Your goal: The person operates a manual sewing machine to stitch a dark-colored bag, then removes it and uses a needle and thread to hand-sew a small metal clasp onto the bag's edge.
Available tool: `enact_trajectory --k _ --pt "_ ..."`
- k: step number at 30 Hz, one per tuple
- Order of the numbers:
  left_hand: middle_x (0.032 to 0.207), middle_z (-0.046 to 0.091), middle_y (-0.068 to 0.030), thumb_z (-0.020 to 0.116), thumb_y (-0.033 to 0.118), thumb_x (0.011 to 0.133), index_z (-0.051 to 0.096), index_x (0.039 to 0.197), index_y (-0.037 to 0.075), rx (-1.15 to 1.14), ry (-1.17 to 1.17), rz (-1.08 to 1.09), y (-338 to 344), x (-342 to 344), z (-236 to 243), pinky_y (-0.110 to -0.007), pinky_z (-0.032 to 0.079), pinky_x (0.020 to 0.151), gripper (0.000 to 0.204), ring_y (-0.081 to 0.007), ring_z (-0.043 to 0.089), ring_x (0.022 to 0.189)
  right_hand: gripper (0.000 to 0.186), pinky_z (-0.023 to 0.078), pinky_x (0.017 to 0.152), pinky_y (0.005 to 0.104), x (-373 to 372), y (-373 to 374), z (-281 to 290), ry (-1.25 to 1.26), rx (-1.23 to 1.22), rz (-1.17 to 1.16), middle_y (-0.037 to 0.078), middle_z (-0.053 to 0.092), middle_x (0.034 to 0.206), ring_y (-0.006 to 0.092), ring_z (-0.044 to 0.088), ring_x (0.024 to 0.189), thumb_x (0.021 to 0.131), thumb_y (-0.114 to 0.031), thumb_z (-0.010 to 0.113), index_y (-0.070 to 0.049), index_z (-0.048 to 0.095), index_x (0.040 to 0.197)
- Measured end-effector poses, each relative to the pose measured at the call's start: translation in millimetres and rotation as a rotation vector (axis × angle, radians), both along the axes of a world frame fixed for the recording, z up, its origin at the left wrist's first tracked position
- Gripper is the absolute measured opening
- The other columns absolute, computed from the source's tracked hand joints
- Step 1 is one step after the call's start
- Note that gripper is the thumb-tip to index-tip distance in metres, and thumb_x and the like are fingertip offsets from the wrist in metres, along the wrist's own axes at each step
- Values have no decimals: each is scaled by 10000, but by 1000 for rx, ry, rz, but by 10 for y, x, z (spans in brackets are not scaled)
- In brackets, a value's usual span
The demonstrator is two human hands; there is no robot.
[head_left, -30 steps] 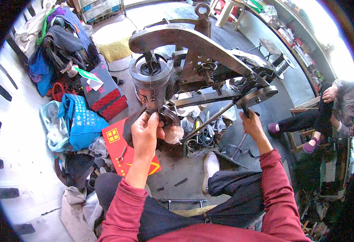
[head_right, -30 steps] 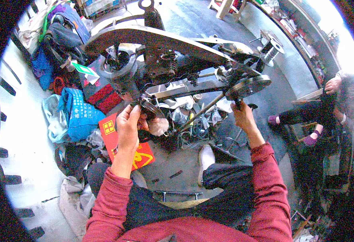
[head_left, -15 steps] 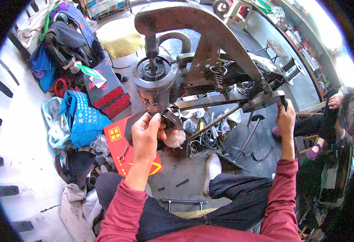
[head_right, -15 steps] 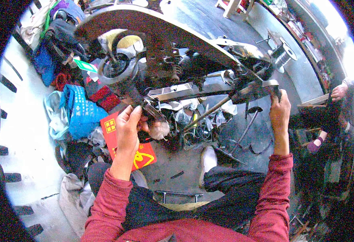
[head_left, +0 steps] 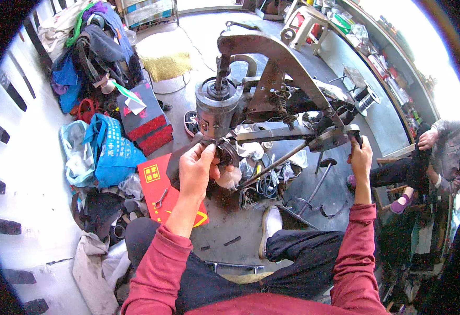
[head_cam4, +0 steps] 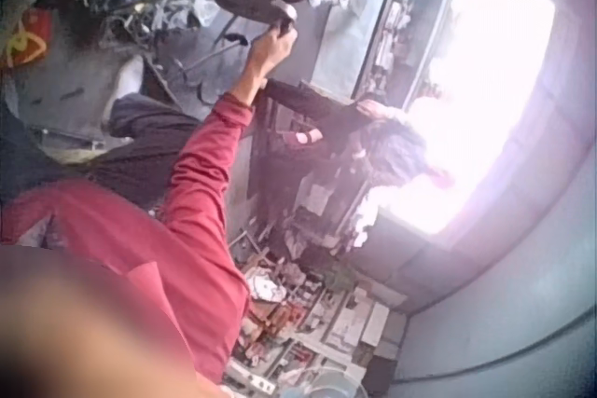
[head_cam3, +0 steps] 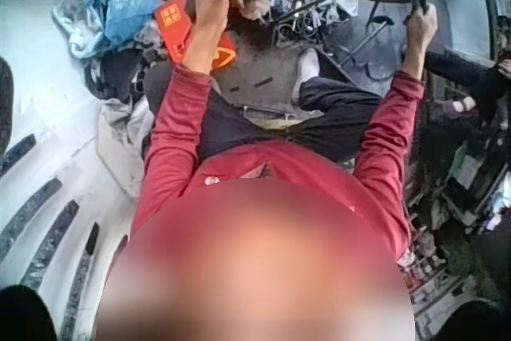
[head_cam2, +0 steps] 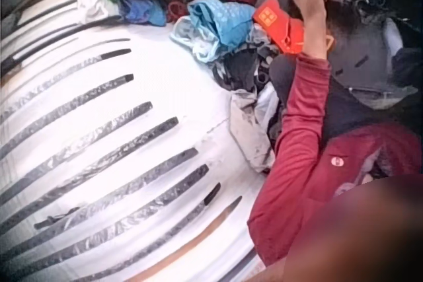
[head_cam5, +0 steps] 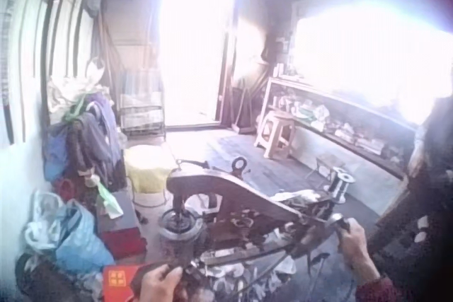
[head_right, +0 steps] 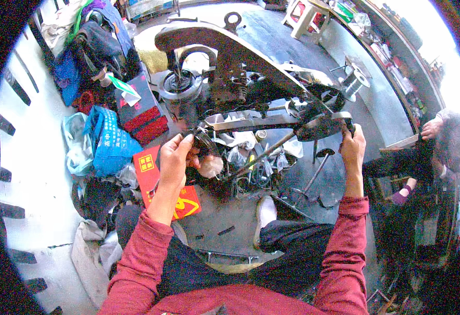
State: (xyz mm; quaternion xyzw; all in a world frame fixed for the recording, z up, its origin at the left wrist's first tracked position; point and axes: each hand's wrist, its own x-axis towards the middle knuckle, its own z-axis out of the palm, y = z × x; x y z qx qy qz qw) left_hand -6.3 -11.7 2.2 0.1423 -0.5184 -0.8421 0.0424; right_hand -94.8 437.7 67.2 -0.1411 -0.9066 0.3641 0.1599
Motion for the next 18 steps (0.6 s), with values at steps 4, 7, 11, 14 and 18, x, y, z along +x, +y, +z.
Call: enact_trajectory --k 4,7,11,14,18 --pt "773 674 -37 626 208 1029 661 932 45 -40 -21 -23 -15 5 -37 -257 478 477 193 -98 570 503 262 457 625 417 -67 100 -140 153 200 56 129 582 722 255 584 653 1033 -273 598 -18 571 979" --pt "779 687 -37 619 217 1034 660 956 54 -51 1 -46 -45 -12 -66 -260 501 483 185 -105 583 509 222 455 611 422 -154 376 -390 -30 85 -7 134 591 726 254 566 639 1030 -241 581 -25 559 985" --pt "799 708 -48 614 216 1036 664 973 54 -33 11 -59 -58 -21 -80 -259 501 487 181 -107 589 511 259 476 528 435 -169 409 -793 -183 46 47 125 596 698 233 587 555 1028 -292 615 -36 589 1000" --pt "799 711 -53 613 218 1037 663 971 51 -22 11 -61 -61 -17 -64 -262 501 489 187 -112 596 513 273 484 509 427 -25 -42 -955 -471 -34 102 118 628 705 205 579 513 1020 -283 640 -12 621 1040" --pt "797 708 -54 611 217 1037 659 970 50 -42 4 -66 -56 -8 -22 -264 499 490 186 -117 601 515 316 457 488 319 245 -685 -620 -427 -200 358 39 578 672 160 579 531 1029 -322 642 -9 597 1051"
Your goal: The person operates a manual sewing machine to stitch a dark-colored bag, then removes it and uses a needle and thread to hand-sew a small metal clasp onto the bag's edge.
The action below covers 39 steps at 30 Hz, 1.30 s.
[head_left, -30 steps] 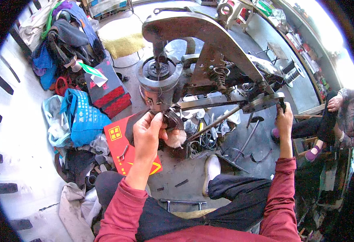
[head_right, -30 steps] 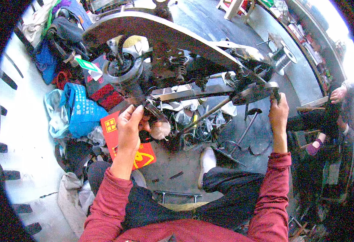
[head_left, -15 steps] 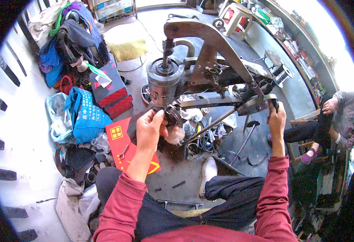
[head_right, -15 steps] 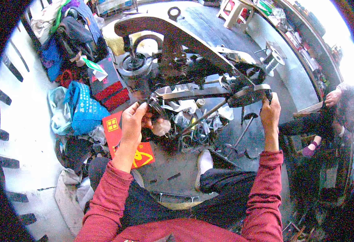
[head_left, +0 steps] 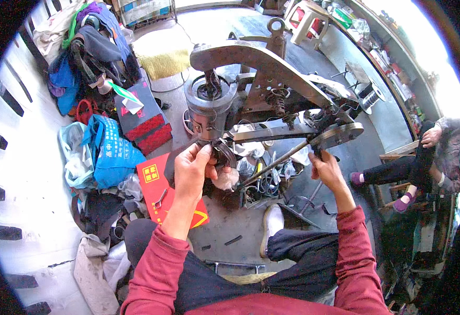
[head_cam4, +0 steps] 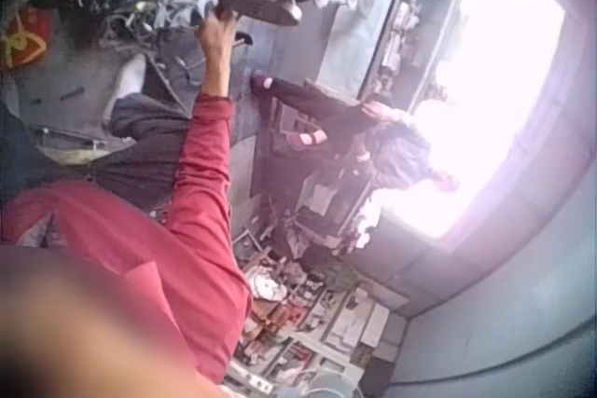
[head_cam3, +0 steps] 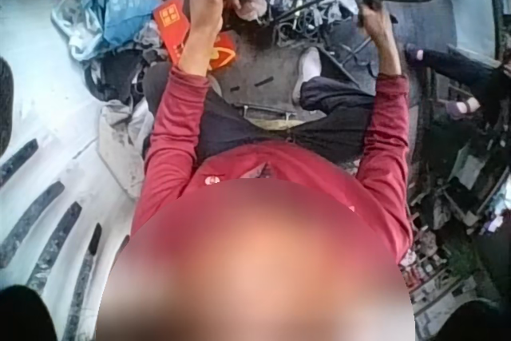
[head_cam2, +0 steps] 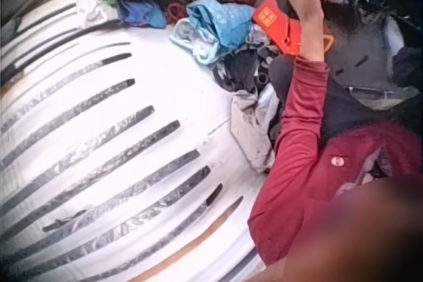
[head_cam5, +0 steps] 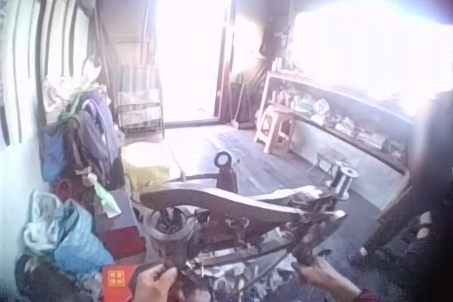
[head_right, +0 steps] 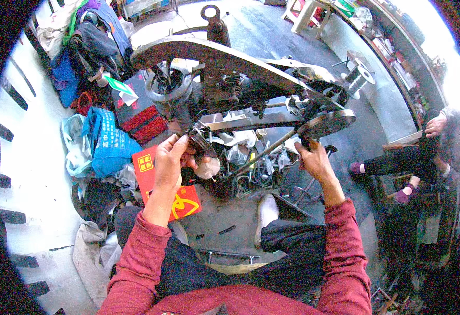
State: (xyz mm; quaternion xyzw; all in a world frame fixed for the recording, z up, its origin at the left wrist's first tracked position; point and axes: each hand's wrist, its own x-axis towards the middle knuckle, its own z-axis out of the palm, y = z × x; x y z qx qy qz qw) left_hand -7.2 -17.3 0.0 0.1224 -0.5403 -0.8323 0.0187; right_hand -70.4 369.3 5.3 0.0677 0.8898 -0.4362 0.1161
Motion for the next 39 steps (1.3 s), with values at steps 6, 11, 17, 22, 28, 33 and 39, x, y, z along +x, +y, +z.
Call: enact_trajectory --k 6,11,17,22,28,33,39 --pt "794 700 -48 613 217 1035 659 971 57 30 -4 -4 2 5 51 -270 506 491 178 -120 601 516 242 415 514 344 -124 382 710 585 232 -173 54 568 667 124 519 555 1026 -272 634 -31 646 1029" --pt "830 723 -58 609 203 1036 665 993 54 41 -30 -29 -52 -12 22 -276 515 495 165 -123 619 546 316 467 748 543 -412 1109 240 396 436 -371 300 648 913 543 597 887 1036 -344 598 -35 605 1099" --pt "853 737 -63 607 187 1035 670 998 55 67 -12 -41 -56 -21 -24 -278 517 497 151 -124 635 579 274 533 602 445 -395 1063 -362 120 480 -242 166 705 863 299 690 689 1015 -294 648 -43 572 1096" --pt "846 734 -52 610 192 1033 672 997 62 54 -25 -37 -55 -25 -6 -259 509 503 148 -114 635 590 260 484 516 320 -34 85 -113 -46 19 -18 45 580 683 149 553 536 1027 -259 645 -14 602 1102" --pt "845 732 -40 612 198 1033 672 1002 70 24 -36 -37 -43 -22 71 -233 499 517 145 -101 629 597 201 457 535 312 -50 258 746 489 121 -108 51 583 686 121 564 595 1044 -229 596 -37 649 1071" --pt "863 732 -45 610 195 1031 667 1003 70 52 -52 -52 -65 -14 61 -239 504 534 140 -105 643 611 263 479 563 380 -383 961 438 394 410 -364 125 613 697 224 618 598 1028 -304 608 -42 601 1003" --pt "833 712 -57 605 201 1026 657 978 70 81 -48 -57 -62 -18 18 -247 500 530 149 -118 630 585 296 538 720 439 -473 1274 -414 243 458 -209 205 720 927 304 719 875 1010 -326 641 -43 588 1080"
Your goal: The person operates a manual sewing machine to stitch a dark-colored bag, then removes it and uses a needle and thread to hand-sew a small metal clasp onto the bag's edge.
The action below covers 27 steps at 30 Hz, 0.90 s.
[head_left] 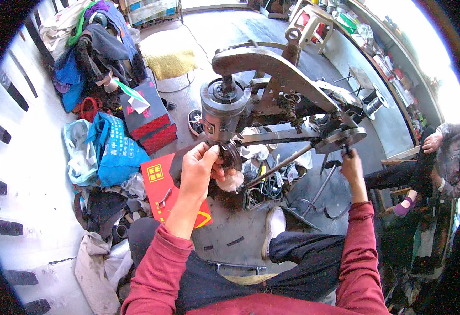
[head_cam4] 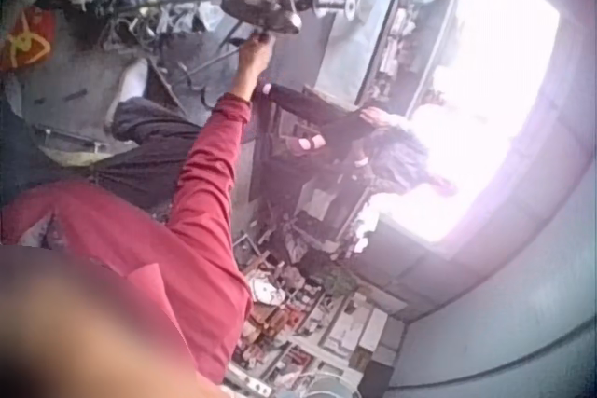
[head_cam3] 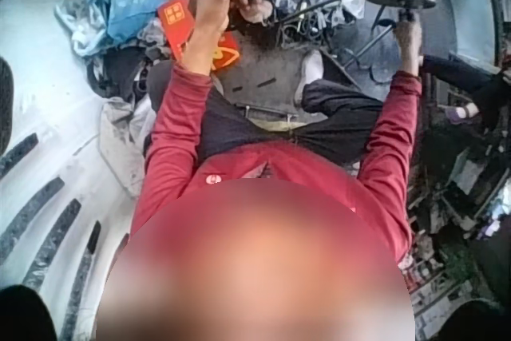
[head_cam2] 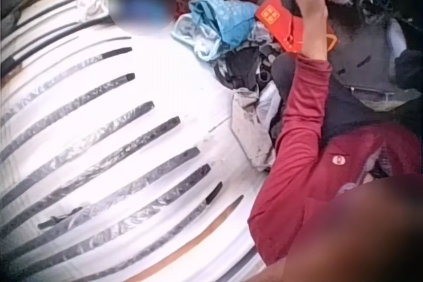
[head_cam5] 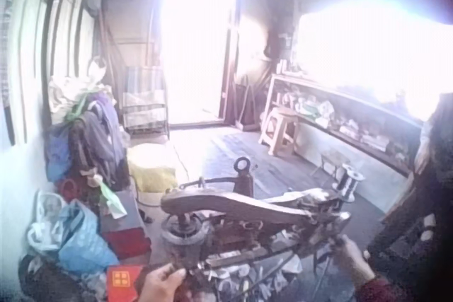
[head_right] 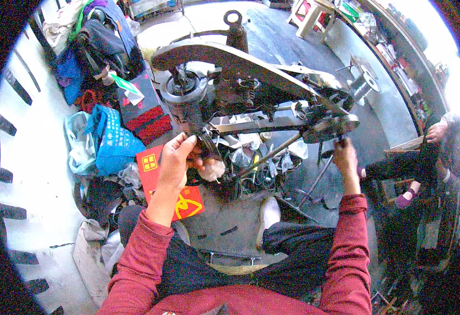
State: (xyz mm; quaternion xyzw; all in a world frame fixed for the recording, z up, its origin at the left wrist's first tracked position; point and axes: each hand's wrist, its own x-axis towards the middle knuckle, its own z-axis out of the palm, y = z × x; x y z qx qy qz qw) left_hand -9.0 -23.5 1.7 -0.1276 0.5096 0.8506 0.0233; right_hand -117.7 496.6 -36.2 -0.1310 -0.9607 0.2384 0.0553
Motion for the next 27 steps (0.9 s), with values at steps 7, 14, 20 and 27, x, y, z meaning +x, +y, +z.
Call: enact_trajectory --k 7,14,20,27 --pt "770 682 -58 619 175 1015 639 896 49 8 8 50 32 -13 41 -264 492 474 174 -116 587 496 278 479 518 298 415 -1153 390 -179 -342 206 19 544 682 137 548 564 1024 -299 651 -30 609 1081" --pt "800 699 -56 606 190 1015 644 945 59 -15 -16 23 2 -32 53 -259 496 515 153 -122 605 547 225 483 580 418 253 -604 1072 291 -145 80 139 650 726 274 628 581 1026 -260 592 -40 632 1054" --pt "753 655 -38 624 197 1014 622 889 66 27 -27 22 6 -22 92 -267 490 487 181 -111 581 516 207 479 576 437 8 -59 153 83 -17 -15 144 632 801 298 622 630 1021 -260 624 -64 560 1042" --pt "785 677 -38 624 205 1013 632 935 72 -25 -10 7 -15 -34 43 -262 491 514 155 -116 588 549 281 480 510 311 427 -1221 394 -220 -433 181 34 564 670 144 572 541 1036 -267 637 -1 559 1080"
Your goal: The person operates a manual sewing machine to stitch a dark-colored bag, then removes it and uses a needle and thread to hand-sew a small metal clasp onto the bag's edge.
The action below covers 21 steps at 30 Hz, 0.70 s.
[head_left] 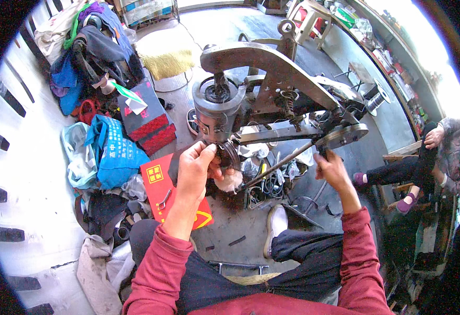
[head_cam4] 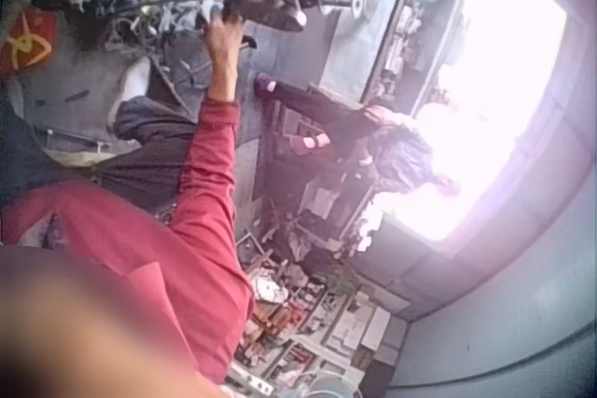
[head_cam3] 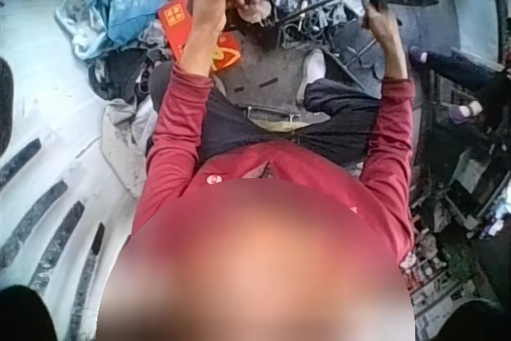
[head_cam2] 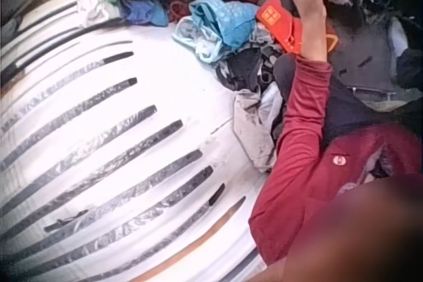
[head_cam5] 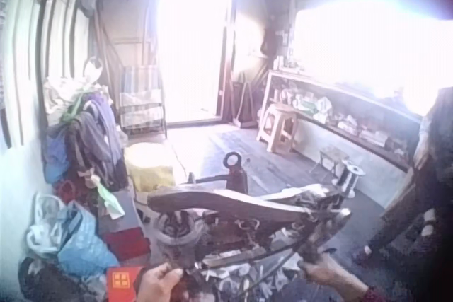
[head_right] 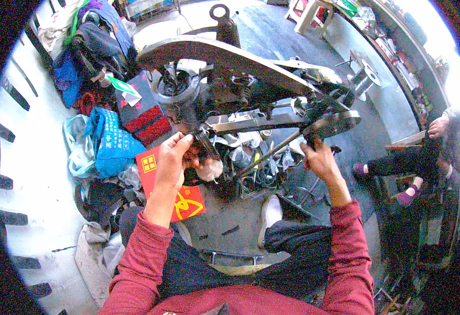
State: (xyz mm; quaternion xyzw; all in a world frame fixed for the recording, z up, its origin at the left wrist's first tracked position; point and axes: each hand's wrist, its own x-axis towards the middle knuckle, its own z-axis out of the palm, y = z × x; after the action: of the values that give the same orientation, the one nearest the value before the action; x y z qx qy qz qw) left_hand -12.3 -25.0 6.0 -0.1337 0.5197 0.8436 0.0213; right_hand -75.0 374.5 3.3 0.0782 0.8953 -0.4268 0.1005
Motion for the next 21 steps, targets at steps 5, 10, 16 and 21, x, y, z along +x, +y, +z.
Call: enact_trajectory --k 5,10,16,21 --pt "805 695 -50 623 210 1007 632 969 72 -7 -1 -22 -32 -10 -18 -261 503 531 144 -129 615 569 223 445 514 309 -15 164 760 428 105 -105 31 580 677 118 550 556 1042 -241 593 -21 627 1051" --pt "757 637 -17 604 185 1012 618 916 81 45 0 -12 -17 20 36 -259 494 497 142 -104 589 542 246 491 655 480 -352 945 439 448 475 -276 221 662 825 410 646 736 1042 -278 568 -33 599 1045" --pt "763 645 -30 600 189 1012 615 924 80 44 -15 -31 -32 5 43 -281 511 472 140 -115 599 544 297 534 661 491 -408 1071 -543 114 364 -142 220 713 854 391 703 723 1017 -294 616 -57 576 1192" --pt "804 679 -60 607 184 1004 611 959 71 54 -2 -57 -70 -5 -21 -314 532 518 121 -150 611 557 275 495 517 347 -59 259 -403 62 121 61 51 569 698 155 542 541 1030 -240 630 15 552 1099"
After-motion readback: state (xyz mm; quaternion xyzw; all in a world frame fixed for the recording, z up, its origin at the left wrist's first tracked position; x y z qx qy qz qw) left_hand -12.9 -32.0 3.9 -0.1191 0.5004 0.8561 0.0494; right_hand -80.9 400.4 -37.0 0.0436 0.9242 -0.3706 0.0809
